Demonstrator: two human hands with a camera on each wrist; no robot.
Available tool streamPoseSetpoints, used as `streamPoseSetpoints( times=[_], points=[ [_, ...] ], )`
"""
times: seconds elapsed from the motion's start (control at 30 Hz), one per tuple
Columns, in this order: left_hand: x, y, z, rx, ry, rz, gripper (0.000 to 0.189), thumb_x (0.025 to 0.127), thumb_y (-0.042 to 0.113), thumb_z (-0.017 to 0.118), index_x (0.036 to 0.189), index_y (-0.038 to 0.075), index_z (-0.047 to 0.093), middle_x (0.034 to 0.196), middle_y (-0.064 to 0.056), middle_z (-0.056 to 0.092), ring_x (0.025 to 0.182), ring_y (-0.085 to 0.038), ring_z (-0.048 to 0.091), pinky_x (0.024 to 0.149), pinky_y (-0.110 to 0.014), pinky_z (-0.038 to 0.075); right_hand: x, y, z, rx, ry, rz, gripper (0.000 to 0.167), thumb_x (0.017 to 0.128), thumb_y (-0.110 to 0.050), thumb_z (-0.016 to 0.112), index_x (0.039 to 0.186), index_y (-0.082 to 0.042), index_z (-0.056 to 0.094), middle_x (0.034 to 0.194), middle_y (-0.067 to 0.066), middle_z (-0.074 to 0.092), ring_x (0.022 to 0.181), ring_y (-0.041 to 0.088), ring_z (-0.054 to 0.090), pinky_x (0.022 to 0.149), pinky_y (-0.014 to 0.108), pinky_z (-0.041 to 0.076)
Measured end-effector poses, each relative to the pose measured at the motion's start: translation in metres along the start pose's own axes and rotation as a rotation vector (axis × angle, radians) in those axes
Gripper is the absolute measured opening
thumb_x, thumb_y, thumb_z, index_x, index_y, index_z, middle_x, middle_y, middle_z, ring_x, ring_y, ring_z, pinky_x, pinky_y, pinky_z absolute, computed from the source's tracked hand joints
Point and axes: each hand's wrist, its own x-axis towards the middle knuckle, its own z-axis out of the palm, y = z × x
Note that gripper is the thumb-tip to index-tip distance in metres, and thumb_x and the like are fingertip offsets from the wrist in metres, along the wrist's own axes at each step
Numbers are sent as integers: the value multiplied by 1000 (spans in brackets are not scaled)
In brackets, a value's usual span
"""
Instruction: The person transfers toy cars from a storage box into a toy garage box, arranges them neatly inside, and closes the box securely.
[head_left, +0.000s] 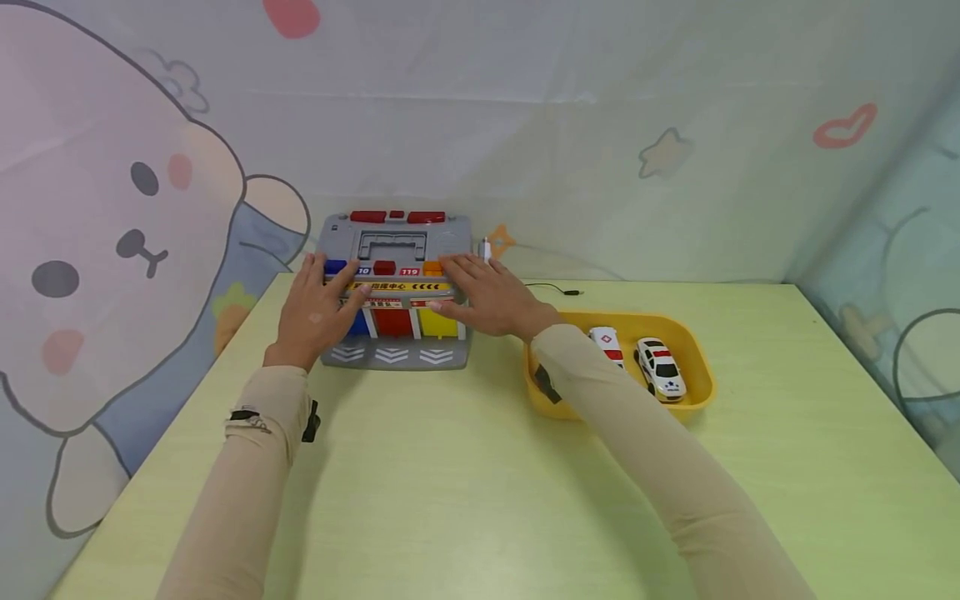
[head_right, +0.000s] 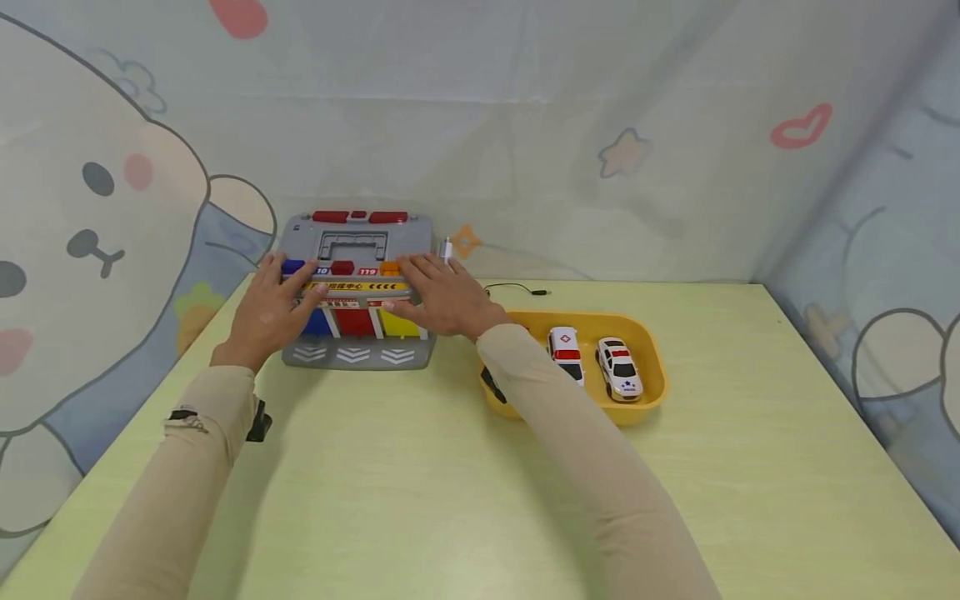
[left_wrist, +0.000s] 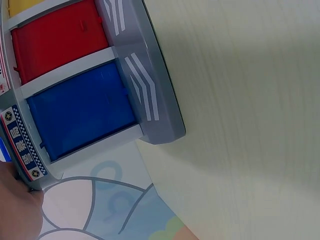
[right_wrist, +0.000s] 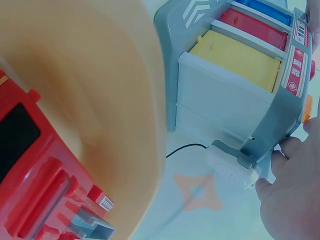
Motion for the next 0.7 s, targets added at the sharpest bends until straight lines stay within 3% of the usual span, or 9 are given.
streamPoseSetpoints(
  times=[0.37, 0.7],
  points=[
    [-1, -1, 5, -15, 51, 25, 64, 104, 53, 34, 157, 16, 33, 165, -29, 10, 155, -44, -1, 124, -60, 7, 1, 0, -4, -25, -15, -20, 79, 99, -66, 33, 162, -22, 12, 169, 4, 19, 156, 24, 17, 127, 52, 11],
    [-2, -1, 5, -13, 54, 1, 62, 105, 50, 37, 157, 17, 34, 165, -28, 11, 155, -43, -1, 124, -60, 6, -1, 1, -4, -34, -8, -37, 75, 100, -64, 34, 162, -26, 14, 168, 6, 22, 155, 25, 20, 126, 54, 14]
  ],
)
